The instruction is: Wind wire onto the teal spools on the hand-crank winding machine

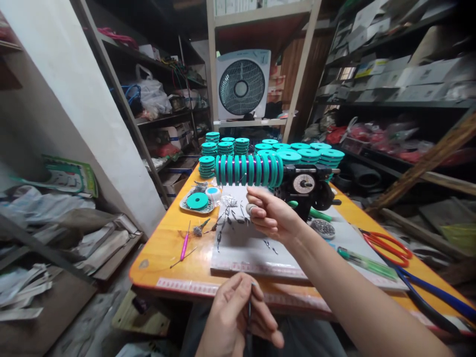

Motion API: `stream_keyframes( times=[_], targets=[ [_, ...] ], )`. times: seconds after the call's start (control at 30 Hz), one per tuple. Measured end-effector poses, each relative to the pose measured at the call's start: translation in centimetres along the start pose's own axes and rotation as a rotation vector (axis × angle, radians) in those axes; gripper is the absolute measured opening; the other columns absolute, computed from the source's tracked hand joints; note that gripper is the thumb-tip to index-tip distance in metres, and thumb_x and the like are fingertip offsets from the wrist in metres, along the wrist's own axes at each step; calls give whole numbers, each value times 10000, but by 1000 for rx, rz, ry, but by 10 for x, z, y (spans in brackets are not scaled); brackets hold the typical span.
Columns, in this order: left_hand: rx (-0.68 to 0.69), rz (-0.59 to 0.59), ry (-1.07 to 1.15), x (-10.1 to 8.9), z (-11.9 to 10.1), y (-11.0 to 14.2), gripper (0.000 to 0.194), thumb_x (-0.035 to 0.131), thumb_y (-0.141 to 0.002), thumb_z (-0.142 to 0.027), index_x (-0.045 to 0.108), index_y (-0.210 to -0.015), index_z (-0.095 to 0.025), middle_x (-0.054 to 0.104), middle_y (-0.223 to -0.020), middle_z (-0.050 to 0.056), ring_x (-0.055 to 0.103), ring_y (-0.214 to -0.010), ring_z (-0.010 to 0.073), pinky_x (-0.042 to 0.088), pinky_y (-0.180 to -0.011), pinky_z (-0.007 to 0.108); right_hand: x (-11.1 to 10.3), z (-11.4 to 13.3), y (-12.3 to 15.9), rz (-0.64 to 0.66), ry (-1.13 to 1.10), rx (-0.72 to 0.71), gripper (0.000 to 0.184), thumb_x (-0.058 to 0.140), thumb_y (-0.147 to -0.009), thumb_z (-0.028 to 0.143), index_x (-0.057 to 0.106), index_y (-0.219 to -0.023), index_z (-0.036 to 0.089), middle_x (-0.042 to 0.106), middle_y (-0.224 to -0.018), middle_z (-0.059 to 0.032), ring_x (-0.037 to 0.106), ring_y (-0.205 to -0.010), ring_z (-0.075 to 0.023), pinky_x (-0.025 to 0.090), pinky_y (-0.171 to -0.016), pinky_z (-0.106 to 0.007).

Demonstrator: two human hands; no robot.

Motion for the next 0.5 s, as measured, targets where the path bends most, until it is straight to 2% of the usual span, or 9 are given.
stream_keyframes(
  times=[0.1, 0.17, 0.27, 0.4, 0.5],
  targets=[
    [-40, -37, 52, -3, 2, 3, 376, 674, -743, -471, 529, -753, -124, 526, -444, -26, 258, -287, -4, 224, -310, 113, 1, -1, 2, 26, 23, 11, 423, 353, -964, 374, 352, -596, 166, 421, -428, 48, 231, -231, -23, 115, -223, -114],
    [-44, -101, 103, -7, 4, 5, 413, 737, -675, -468, 551, -754, -109, 455, -441, -59, 140, -349, -24, 109, -321, 96, -1, 0, 3, 29, 30, -4, 417, 353, -964, 377, 354, -605, 165, 427, -435, 48, 238, -236, -21, 125, -231, -109],
    [-37, -163, 125, -10, 9, 7, 430, 766, -637, -462, 551, -733, -102, 475, -495, -38, 166, -390, -21, 101, -350, 100, -4, 0, 4, 17, 34, -30, 405, 357, -962, 365, 338, -608, 169, 426, -440, 52, 237, -237, -23, 139, -231, -112],
    [-35, -173, 112, -11, 11, 10, 437, 765, -632, -470, 540, -707, -103, 503, -515, -18, 190, -386, -22, 99, -360, 109, -6, -2, 3, 18, 41, -36, 392, 379, -953, 369, 335, -615, 174, 420, -444, 57, 239, -238, -27, 146, -228, -116],
    [-10, -190, 113, -11, 9, 9, 439, 753, -643, -483, 561, -763, -107, 493, -483, -29, 173, -375, -18, 90, -354, 112, -5, -3, 2, 17, 49, -40, 392, 385, -951, 376, 335, -619, 174, 424, -446, 58, 241, -242, -25, 149, -233, -116]
  ],
)
Point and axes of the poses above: each hand's wrist, its own y-axis away from the middle knuckle, its own x-axis out of the palm, z = x × y, the point moved 2 cm from there along -y, towards the middle knuckle
